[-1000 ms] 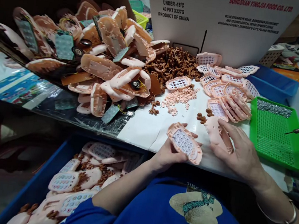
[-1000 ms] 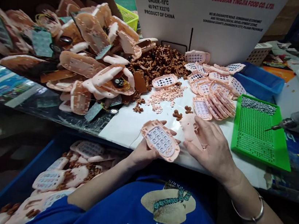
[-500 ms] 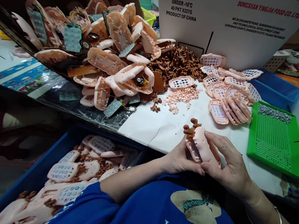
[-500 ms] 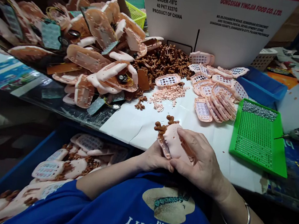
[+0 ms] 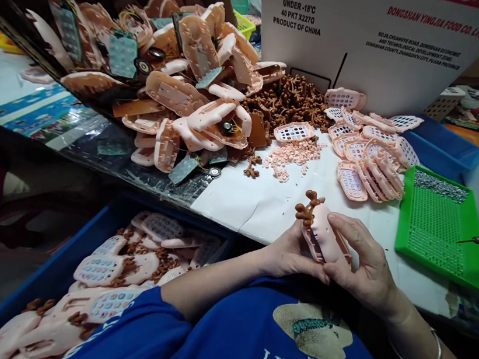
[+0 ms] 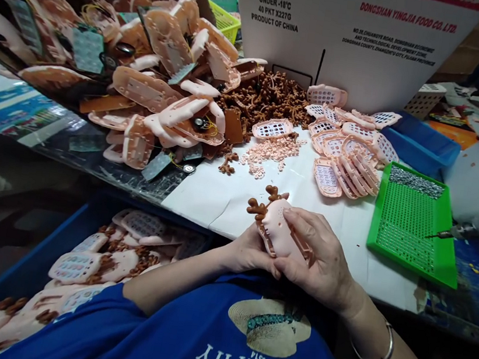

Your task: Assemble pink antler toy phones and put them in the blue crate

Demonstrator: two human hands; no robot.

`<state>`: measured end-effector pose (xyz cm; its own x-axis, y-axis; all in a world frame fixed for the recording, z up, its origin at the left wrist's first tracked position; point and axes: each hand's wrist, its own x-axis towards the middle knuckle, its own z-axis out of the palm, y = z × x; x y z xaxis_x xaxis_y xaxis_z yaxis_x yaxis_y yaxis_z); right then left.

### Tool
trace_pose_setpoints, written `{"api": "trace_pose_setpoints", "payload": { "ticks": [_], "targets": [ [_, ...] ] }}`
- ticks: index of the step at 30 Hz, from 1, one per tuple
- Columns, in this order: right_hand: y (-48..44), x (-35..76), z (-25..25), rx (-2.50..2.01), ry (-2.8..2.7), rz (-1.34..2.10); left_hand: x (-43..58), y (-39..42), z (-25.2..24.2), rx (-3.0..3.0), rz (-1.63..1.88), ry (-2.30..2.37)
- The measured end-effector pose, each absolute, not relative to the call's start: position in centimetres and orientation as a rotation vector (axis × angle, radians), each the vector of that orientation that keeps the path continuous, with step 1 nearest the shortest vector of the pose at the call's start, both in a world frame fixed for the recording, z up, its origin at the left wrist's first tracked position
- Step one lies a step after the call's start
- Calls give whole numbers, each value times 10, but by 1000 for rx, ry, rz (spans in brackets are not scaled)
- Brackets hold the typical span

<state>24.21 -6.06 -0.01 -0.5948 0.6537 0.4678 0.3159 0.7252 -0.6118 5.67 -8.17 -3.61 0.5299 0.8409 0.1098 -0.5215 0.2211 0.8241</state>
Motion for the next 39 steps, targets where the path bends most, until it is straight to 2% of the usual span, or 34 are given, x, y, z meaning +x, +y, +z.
{"api": "trace_pose_setpoints", "payload": {
  "ticks": [6, 13, 18, 25, 29, 31, 33, 39],
  "targets": [
    [-61, 244, -7, -729, -2221, 737, 58, -79, -37, 999, 998, 469],
    [-66, 246, -10, -706, -2199, 827, 48, -70, -38, 1550, 1069, 591],
    [-69, 247, -17, -714, -2175, 621, 42, -70, -30, 1816, 1212, 650],
    [-82, 243, -22, -718, -2195, 238, 36, -85, -15, 1645, 1007, 563],
    [-87, 239, -29, -763, -2185, 69, 43, -87, -20, 1428, 1107, 615],
    [-88, 240, -31, -772, -2165, 128, 45, -87, -24, 1449, 1173, 716],
    [-86, 242, -27, -787, -2083, 329, 44, -86, -28, 1547, 1192, 757],
    [-72, 247, 5, -948, -1915, 862, 39, -85, -33, 1793, 1071, 550]
  ]
}}
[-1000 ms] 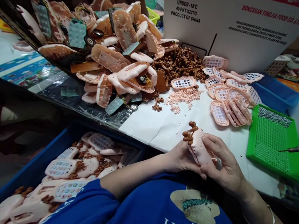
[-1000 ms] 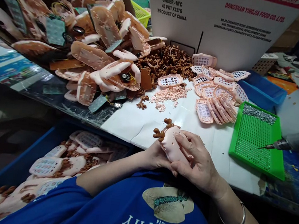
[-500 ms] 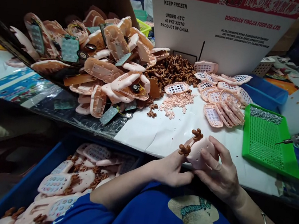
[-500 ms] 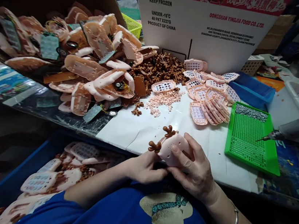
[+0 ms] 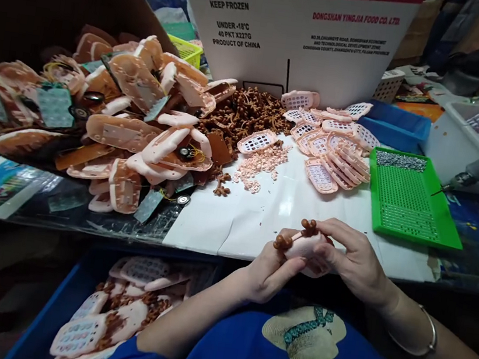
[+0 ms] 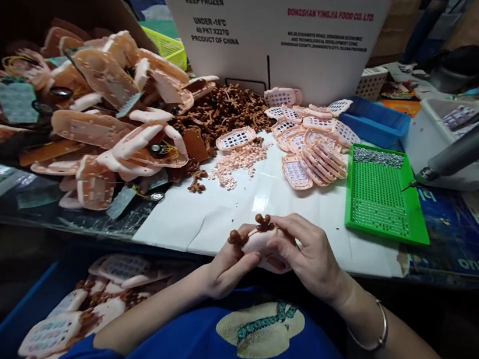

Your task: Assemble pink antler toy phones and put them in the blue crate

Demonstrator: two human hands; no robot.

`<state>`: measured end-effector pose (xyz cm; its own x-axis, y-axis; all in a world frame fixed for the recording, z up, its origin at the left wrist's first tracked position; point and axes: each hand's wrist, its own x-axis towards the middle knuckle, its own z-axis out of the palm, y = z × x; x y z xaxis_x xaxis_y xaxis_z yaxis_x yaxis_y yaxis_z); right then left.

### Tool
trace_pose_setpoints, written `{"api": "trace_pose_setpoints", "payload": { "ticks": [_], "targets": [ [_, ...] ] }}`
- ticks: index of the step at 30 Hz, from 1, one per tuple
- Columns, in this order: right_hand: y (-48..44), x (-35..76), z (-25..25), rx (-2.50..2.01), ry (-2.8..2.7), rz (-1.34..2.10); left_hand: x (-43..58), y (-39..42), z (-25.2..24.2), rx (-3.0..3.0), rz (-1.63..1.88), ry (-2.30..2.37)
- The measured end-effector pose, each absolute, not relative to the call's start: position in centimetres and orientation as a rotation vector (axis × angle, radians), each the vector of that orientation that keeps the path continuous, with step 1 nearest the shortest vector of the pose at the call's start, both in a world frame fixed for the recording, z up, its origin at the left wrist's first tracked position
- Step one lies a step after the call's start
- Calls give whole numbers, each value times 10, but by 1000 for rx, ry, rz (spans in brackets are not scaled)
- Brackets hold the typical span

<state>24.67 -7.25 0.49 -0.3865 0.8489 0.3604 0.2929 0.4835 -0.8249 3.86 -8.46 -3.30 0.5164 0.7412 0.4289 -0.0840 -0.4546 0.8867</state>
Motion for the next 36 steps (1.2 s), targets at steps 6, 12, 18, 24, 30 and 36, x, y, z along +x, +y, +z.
{"api": "trace_pose_setpoints", "payload": {
  "ticks": [6, 12, 18, 24, 30, 36],
  "targets": [
    [-65, 244, 15, -1045, -1780, 1042, 44, -84, -36, 1591, 1059, 644],
    [-65, 244, 15, -1052, -1790, 956, 49, -86, -32, 1483, 1093, 719],
    [-64, 246, 15, -1028, -1834, 797, 54, -88, -37, 1349, 1178, 790],
    [-63, 249, 15, -1058, -1842, 882, 55, -86, -30, 1222, 1214, 885],
    [-59, 249, 19, -1007, -1835, 702, 63, -85, -22, 1179, 1206, 846],
    [-62, 249, 17, -1128, -2053, 488, 59, -78, -27, 972, 1212, 872]
  ]
}}
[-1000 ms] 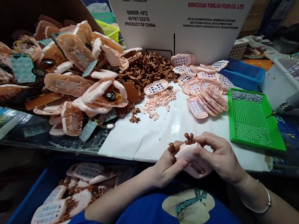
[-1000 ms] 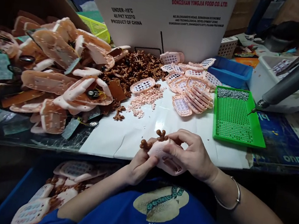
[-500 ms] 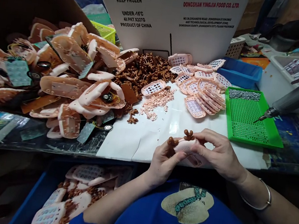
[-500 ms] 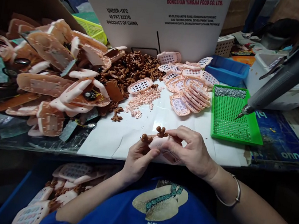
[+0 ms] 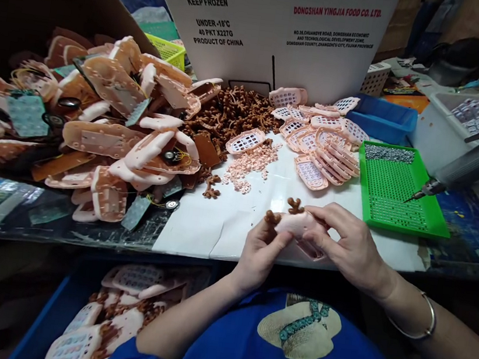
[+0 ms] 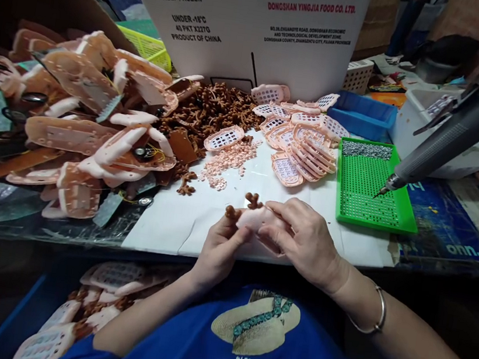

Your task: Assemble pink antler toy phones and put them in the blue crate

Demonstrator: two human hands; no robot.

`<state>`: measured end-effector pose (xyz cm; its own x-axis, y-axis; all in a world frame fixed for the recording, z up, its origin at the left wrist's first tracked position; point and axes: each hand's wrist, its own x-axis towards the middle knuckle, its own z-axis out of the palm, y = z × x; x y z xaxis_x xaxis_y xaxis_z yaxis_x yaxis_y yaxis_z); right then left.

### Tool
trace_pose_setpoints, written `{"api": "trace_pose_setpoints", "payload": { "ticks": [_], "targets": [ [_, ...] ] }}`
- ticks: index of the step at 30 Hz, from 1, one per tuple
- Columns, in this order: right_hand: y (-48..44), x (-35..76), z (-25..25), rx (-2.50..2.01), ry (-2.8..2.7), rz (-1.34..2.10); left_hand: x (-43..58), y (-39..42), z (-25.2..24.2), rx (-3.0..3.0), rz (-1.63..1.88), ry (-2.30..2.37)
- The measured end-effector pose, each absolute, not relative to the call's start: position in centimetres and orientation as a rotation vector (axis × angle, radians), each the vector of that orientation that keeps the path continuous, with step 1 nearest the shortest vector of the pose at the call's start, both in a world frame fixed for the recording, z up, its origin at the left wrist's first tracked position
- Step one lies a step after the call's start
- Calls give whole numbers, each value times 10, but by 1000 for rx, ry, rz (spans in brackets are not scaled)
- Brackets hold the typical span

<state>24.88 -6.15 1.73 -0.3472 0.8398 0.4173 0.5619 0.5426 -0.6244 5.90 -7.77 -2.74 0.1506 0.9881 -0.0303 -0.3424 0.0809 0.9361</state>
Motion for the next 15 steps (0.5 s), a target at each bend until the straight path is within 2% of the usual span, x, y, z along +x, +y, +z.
{"api": "trace_pose_setpoints", "payload": {
  "ticks": [3, 5, 15],
  "targets": [
    [-68, 246, 12, -1127, -2136, 248, 55, -73, -33, 792, 1232, 853],
    [-71, 244, 8, -1120, -2136, 205, 55, -73, -36, 746, 1239, 823],
    [-65, 248, 9, -1022, -2029, 498, 62, -80, -29, 1053, 1294, 818]
  ]
}}
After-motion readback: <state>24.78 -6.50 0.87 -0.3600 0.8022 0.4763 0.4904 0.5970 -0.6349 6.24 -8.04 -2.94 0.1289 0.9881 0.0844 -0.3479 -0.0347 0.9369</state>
